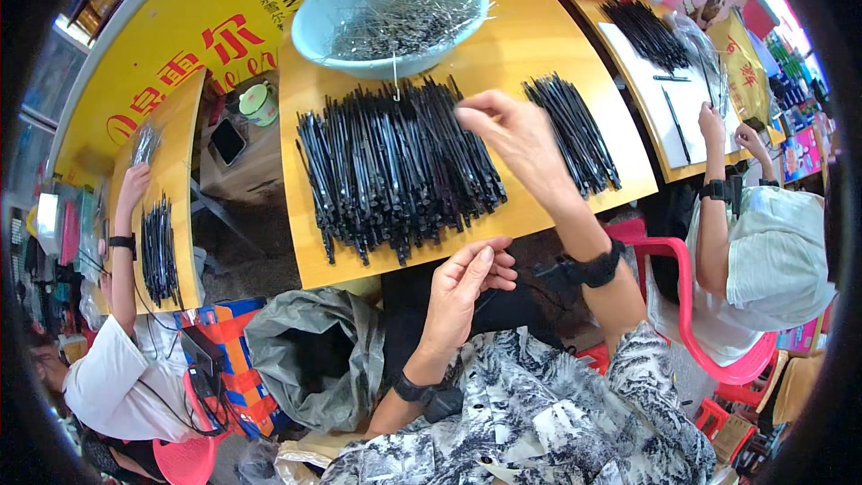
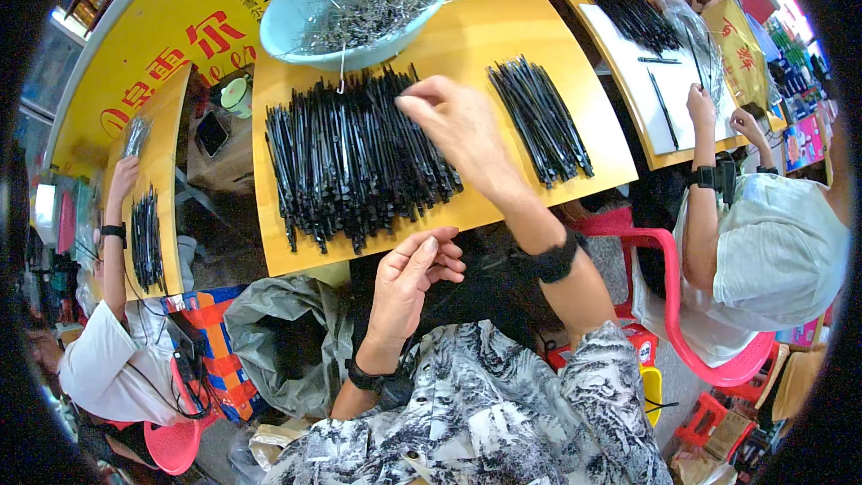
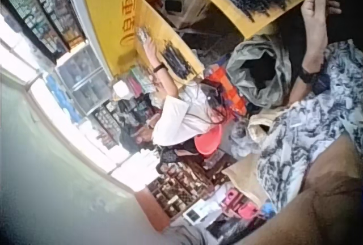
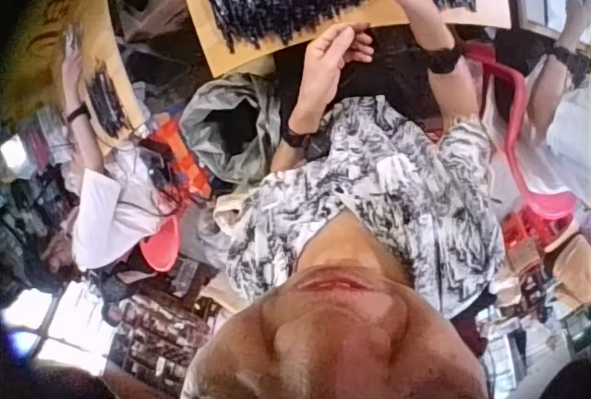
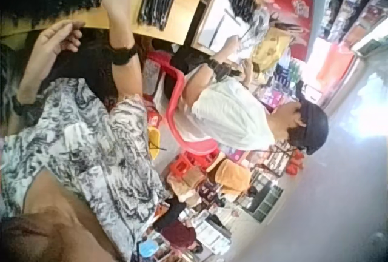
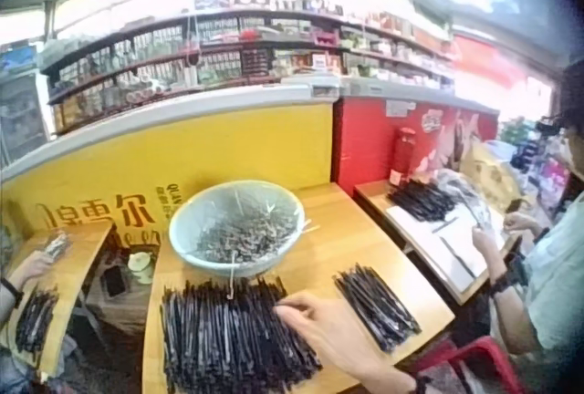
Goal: The person picks up a black plastic strip and a thin metal wire, threads the wire through the strip, and places it on a pile. After repeating this several times, they gather the assembled pieces into a bundle and place them into a large bag.
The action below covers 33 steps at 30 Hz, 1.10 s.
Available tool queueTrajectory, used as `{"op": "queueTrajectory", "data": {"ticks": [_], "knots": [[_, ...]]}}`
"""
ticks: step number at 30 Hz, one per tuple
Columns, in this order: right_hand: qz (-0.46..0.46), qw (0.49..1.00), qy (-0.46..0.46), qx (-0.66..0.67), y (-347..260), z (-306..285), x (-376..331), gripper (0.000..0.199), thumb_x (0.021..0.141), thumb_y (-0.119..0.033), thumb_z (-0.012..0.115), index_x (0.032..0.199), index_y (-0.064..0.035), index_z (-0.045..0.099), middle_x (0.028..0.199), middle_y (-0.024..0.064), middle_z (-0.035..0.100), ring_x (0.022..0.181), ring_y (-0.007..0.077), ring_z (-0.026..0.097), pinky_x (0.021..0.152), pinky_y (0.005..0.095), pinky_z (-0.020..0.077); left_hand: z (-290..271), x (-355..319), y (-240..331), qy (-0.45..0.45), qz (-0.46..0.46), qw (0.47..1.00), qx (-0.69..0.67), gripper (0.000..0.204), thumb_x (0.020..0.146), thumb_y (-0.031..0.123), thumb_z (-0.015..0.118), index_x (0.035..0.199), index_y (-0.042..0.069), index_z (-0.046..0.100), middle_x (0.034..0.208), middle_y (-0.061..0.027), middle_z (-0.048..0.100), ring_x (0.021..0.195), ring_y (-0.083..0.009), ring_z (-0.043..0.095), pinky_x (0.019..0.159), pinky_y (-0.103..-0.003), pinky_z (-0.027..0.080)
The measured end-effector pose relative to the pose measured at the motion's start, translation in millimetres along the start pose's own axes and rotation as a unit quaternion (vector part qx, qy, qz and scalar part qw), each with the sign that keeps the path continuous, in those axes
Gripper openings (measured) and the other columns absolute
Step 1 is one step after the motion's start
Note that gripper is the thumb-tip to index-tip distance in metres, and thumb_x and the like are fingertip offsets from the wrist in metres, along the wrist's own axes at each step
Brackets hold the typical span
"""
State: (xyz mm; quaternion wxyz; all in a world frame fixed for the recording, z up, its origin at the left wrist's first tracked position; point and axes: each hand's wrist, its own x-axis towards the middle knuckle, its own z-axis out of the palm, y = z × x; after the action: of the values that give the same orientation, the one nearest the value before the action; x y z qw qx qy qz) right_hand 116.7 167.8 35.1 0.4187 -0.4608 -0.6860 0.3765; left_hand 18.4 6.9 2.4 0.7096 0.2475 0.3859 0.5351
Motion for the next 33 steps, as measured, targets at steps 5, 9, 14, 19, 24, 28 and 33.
{"op": "queueTrajectory", "data": {"ticks": [5,9,14,19,24,28,33], "knots": [[0.234,0.865,-0.134,0.424,-16,47,51,0.032,0.086,-0.032,0.057,0.093,-0.0013,0.054,0.086,0.0088,0.060,0.049,0.0016,0.034,0.038,0.0147,0.0247,-8,-8,4,0.028,0.021,0.999,-0.004,0.027,0.093,0.017,0.045,0.108,-0.003,0.054,0.088,-0.0100,0.060,0.076,-0.0157,0.060,0.067,-0.027,0.051],[0.277,0.798,-0.119,0.522,-15,59,69,0.020,0.088,-0.021,0.055,0.092,-0.0011,0.053,0.079,0.0065,0.056,0.051,0.0026,0.037,0.036,0.0146,0.0269,-17,-13,7,0.047,0.024,0.999,-0.008,0.027,0.093,0.017,0.045,0.108,-0.003,0.054,0.088,-0.0102,0.060,0.076,-0.0158,0.060,0.067,-0.027,0.052],[0.262,0.800,-0.149,0.519,-22,49,49,0.014,0.087,-0.014,0.055,0.091,0.0000,0.053,0.073,0.0035,0.052,0.053,0.0029,0.041,0.038,0.0138,0.0299,-22,-16,9,0.044,0.036,0.998,0.002,0.027,0.093,0.017,0.045,0.109,-0.004,0.054,0.089,-0.0104,0.060,0.076,-0.0153,0.060,0.066,-0.027,0.052],[0.231,0.806,-0.202,0.506,-32,29,15,0.016,0.088,-0.016,0.055,0.091,-0.0005,0.054,0.071,0.0012,0.053,0.053,0.0017,0.042,0.040,0.0128,0.0308,-25,-14,15,0.056,0.073,0.993,0.078,0.027,0.093,0.016,0.046,0.108,-0.004,0.055,0.089,-0.0099,0.060,0.075,-0.0133,0.059,0.066,-0.025,0.051],[0.214,0.846,-0.179,0.455,-29,17,7,0.017,0.087,-0.018,0.056,0.087,-0.0015,0.055,0.068,0.0022,0.055,0.050,0.0019,0.044,0.040,0.0144,0.0336,-31,-4,47,0.123,0.157,0.953,0.229,0.023,0.092,0.013,0.047,0.105,-0.001,0.058,0.087,-0.0061,0.059,0.070,-0.0091,0.055,0.058,-0.020,0.046],[0.084,0.988,-0.047,0.123,-40,25,4,0.020,0.084,-0.016,0.054,0.080,0.0029,0.056,0.060,0.0075,0.059,0.052,0.0087,0.053,0.046,0.0225,0.0430,-46,24,76,0.228,0.367,0.696,0.573,0.016,0.086,0.007,0.054,0.098,0.000,0.061,0.081,-0.0067,0.057,0.068,-0.0110,0.053,0.060,-0.023,0.043],[0.024,0.998,-0.061,0.025,-39,15,-41,0.020,0.084,-0.016,0.055,0.080,0.0026,0.054,0.059,0.0078,0.056,0.054,0.0117,0.053,0.051,0.0272,0.0427,-78,34,99,0.363,0.331,0.516,0.701,0.026,0.082,0.025,0.060,0.093,0.001,0.062,0.087,-0.0135,0.058,0.080,-0.0263,0.055,0.074,-0.033,0.044]]}}
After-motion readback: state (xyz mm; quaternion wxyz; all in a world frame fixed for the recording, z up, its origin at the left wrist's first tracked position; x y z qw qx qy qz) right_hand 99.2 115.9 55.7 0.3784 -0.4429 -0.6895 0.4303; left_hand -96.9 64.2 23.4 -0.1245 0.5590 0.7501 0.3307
